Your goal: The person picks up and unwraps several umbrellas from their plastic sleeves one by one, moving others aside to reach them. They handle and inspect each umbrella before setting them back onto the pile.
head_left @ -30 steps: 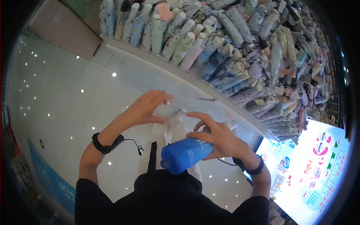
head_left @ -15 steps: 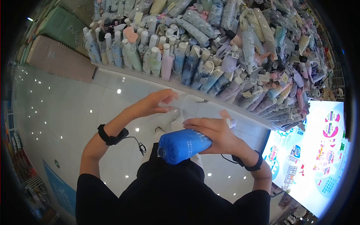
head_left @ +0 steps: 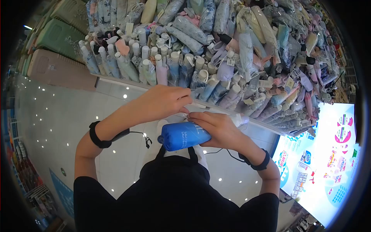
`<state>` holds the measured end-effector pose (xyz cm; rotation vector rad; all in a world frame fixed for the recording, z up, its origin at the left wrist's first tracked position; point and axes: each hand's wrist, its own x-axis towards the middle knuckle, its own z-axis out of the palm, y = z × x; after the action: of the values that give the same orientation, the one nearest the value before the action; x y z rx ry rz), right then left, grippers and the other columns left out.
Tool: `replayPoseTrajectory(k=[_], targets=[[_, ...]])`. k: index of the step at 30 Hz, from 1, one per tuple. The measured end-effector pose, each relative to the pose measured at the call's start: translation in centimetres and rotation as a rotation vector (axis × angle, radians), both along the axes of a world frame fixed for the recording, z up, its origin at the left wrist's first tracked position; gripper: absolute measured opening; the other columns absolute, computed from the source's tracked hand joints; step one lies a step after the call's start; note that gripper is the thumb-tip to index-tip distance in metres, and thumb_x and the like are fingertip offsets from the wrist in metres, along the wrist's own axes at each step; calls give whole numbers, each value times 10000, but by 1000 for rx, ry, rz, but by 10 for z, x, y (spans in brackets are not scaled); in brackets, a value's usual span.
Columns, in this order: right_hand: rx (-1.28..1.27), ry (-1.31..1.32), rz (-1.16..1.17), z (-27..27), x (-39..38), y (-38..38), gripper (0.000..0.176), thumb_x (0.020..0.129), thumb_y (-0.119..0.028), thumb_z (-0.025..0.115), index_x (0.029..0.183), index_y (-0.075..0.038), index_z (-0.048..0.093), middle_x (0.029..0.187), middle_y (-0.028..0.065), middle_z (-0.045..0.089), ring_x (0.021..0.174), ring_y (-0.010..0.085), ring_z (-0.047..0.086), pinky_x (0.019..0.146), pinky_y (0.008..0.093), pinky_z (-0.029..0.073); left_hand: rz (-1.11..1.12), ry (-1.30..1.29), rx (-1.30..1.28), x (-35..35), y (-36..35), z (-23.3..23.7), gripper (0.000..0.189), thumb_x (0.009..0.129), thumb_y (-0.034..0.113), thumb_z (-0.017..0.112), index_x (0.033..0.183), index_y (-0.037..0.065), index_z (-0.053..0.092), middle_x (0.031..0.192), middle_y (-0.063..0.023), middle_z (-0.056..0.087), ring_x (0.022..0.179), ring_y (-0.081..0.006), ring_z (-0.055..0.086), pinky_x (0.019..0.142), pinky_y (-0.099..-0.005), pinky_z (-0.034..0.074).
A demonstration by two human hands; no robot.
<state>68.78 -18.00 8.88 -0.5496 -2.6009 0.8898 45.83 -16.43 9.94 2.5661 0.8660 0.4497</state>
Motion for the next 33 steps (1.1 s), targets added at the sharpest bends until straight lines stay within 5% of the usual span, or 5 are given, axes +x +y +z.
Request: replayPoseTrajectory(k=[4, 19, 25, 28, 33], targets=[[-38, 31, -77, -8, -1, 2, 545, 526, -137, 752, 1015, -25, 537, 1136, 46, 521, 910, 239, 579, 695, 324, 496, -71, -92, -135, -9, 10, -3, 159, 726, 110, 652, 806, 45, 530, 786, -45, 482, 721, -219, 553, 579, -330, 449], [-122, -92, 11, -32, -18, 6, 578, 527, -133, 751, 1053, -57, 525, 1105, 51, 511, 956, 241, 557, 692, 340, 508, -237, 18, -112, -36, 6, -23, 203, 673, -27, 618, 845, 34, 531, 1000, -67, 510, 885, -221, 545, 698, -299, 481], [-141, -55, -34, -26, -25, 4, 592, 511, -127, 750, 1053, -47, 524, 1100, 54, 517, 969, 225, 550, 707, 330, 502, 134, -457, -424, -48, 7, -43, 673, 663, 178, 750, 1241, 85, 418, 1238, -109, 421, 1145, -285, 408, 991, -389, 319], [-104, -61, -7, -21, -30, 6, 643, 497, -134, 755, 1096, -67, 531, 1134, 68, 528, 961, 269, 567, 749, 349, 497, 57, -293, -492, -57, 7, -64, 891, 586, 200, 795, 1333, 107, 318, 1266, -128, 413, 1195, -300, 350, 1024, -411, 265], [-120, -57, 12, -20, -43, 3, 653, 473, -124, 765, 1084, -64, 544, 1152, 68, 523, 981, 256, 561, 765, 344, 496, 26, -272, -648, -48, 3, -73, 838, 582, 152, 788, 1294, 84, 350, 1117, -106, 503, 1054, -249, 488, 930, -363, 377]])
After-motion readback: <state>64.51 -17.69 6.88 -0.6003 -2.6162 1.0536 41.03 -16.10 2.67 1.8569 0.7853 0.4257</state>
